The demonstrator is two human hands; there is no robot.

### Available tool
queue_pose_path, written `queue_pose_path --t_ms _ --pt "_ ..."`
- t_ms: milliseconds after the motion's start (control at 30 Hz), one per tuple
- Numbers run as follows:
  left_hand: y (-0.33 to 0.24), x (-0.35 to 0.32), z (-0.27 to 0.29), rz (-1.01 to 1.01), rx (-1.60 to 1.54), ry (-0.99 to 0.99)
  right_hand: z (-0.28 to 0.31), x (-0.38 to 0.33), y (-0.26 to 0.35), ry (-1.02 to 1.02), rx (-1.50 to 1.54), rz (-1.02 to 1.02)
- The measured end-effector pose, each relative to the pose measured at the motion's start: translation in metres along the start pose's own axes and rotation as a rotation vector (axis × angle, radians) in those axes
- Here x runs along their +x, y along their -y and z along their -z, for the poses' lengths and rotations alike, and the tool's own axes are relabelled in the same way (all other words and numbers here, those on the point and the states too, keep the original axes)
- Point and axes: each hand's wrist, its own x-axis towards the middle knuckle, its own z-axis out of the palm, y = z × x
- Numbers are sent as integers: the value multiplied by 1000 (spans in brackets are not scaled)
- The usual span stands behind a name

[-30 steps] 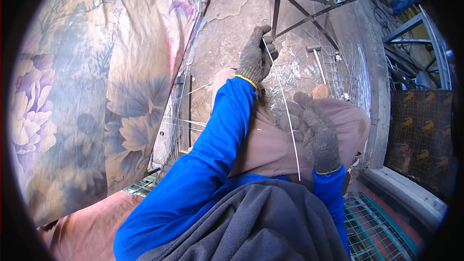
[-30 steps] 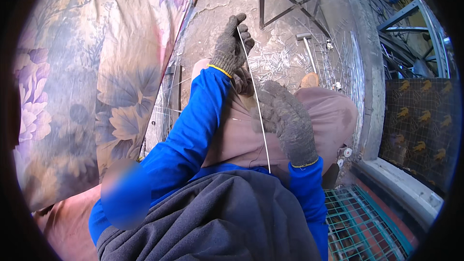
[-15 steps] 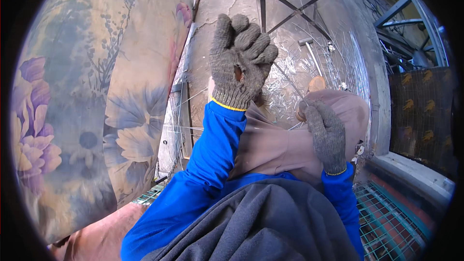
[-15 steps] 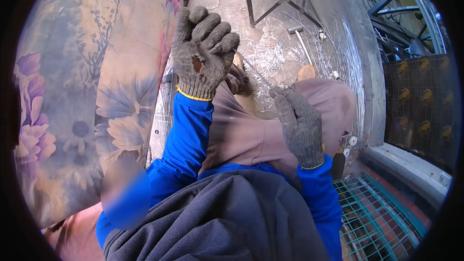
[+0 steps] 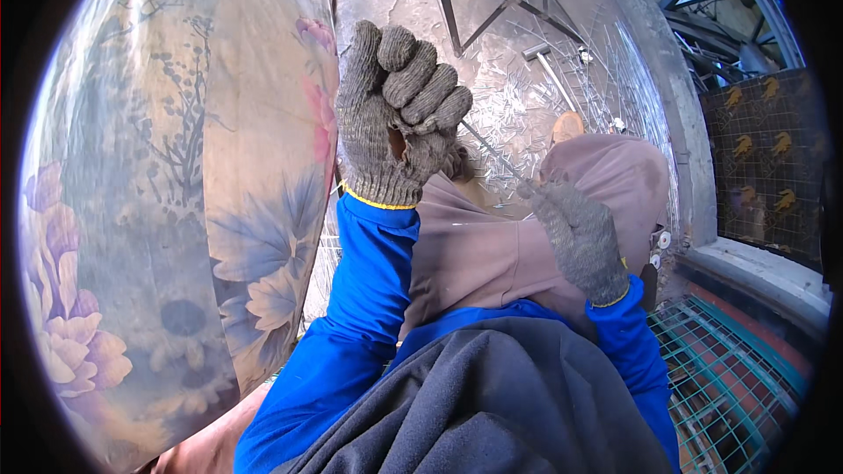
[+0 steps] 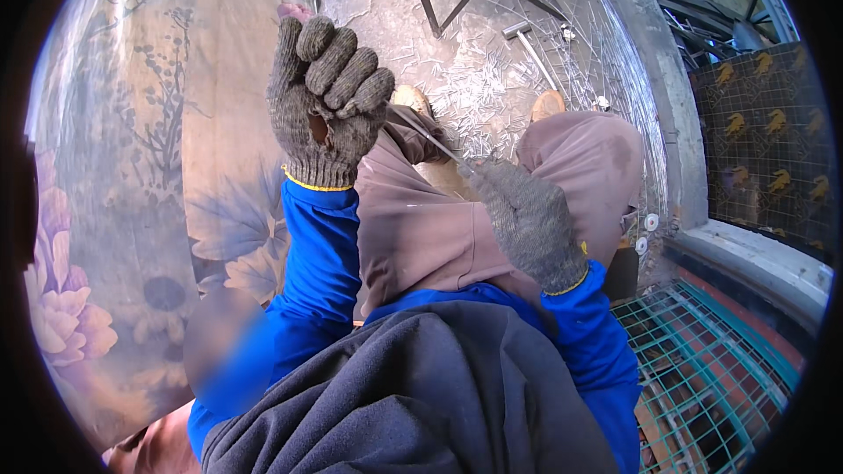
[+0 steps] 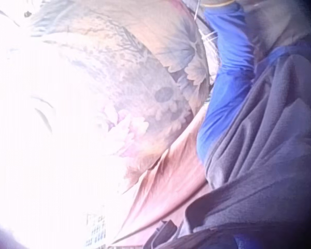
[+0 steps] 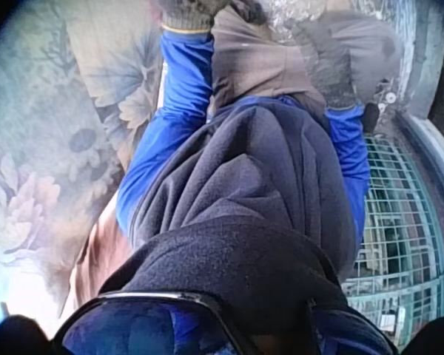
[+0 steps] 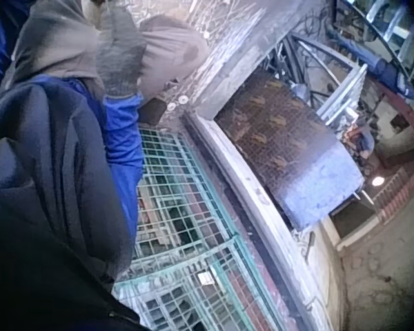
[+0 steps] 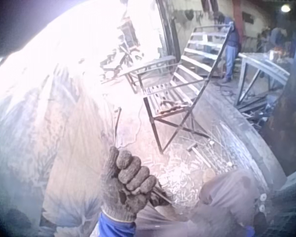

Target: Cutting metal wire or thin rods using pliers or wire cutters in a fabrication environment.

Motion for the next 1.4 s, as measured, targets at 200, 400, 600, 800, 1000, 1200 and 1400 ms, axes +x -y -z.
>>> queue_pose_path --t_ms 200,400,600,800,1000,1200,1400 --pt "-4 8 17 14 -100 -6 -4 2 8 -70 31 -36" --pt "12 8 28 -222 270 -521 0 6 28 -204 -65 -85" --pt "12 1 37 -225 299 -464 -8 6 34 -270 -148 -8" --pt "16 -2 31 -274 390 -513 -13 9 31 -316 -98 -53" --pt "11 -2 24 -278 477 -518 -13 9 24 -333 -107 -52" --pt "7 -2 19 -264 608 -520 -12 10 22 -373 -215 14" --pt "9 3 17 -198 622 -530 -12 5 25 -433 -138 -160"
